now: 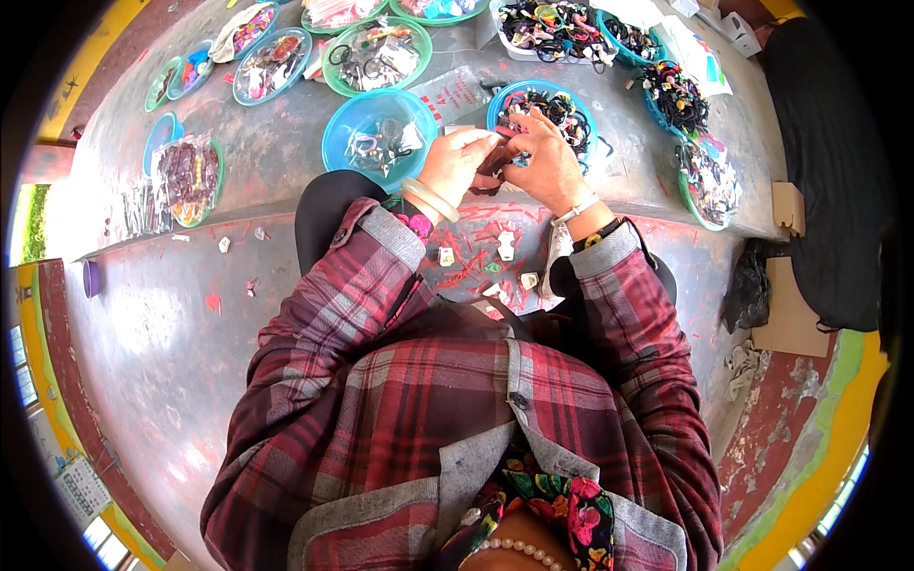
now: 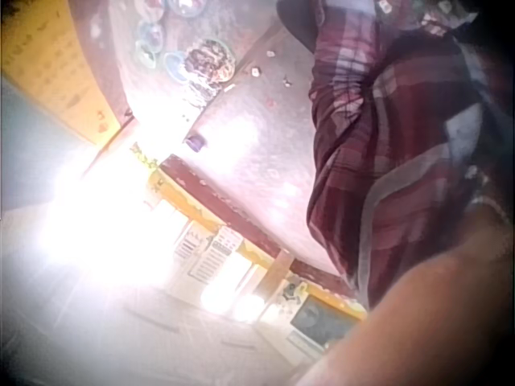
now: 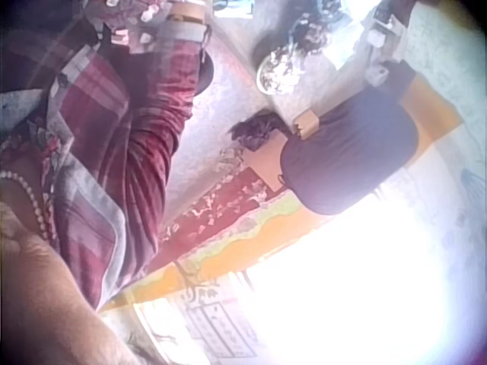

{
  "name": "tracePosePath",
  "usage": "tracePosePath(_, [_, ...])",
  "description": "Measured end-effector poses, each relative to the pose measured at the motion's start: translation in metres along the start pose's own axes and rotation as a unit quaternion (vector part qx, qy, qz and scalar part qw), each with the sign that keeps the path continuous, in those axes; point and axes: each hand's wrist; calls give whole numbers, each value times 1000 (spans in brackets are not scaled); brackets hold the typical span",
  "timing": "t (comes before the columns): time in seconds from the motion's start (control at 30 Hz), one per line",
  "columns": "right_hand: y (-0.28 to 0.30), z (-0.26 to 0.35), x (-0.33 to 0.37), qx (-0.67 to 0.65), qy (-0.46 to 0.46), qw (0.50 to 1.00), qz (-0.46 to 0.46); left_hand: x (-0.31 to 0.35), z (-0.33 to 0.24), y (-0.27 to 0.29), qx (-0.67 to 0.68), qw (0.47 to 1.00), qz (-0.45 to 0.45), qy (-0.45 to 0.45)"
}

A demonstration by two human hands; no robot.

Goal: The person sits on the floor and assembles hair accessories by hand. They pick up hair ties and small plastic clips from bowls, attach the clips to the ties, and place the finished items into small plastic bags.

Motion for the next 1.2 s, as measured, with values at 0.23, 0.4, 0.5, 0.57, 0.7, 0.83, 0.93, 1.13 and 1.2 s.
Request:
tracePosePath(0.23, [-1,-2,0,-22,-11,1000,9,-1,3,5,-31,999,8,5])
tracePosePath(0.4, [0,-5,0,-39,-47,998,-19,2,-7,1,13,999,32,24])
tracePosePath(0.5, [-1,-15,-3,-62,-65,994,-56,1,-13,4,-4,997,58,46])
tracePosePath(0.57, [-1,-17,-3,-78,-66,992,-67,0,-13,4,-36,995,65,64])
tracePosePath(0.7, [-1,-13,-3,-85,-64,993,-46,-2,-5,2,-74,993,51,80])
tracePosePath(0.83, [4,-10,-1,-64,-53,996,-24,-1,-3,1,-48,995,26,87])
tracePosePath(0.93, [3,-11,-1,-45,-47,998,-27,-5,4,6,-21,996,34,79])
tracePosePath(1.13, [9,-11,-1,39,-15,999,-18,-4,4,8,15,994,55,96])
tracePosePath(1.2, [13,-11,0,23,-5,1000,-1,-4,3,8,13,993,59,101])
Point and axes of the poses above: each hand's wrist, its own x-axis away from the middle knuckle, its own y-axis out of the back of the hand, z = x × y, and after that the axes turned 7 degrees about z, right-handed
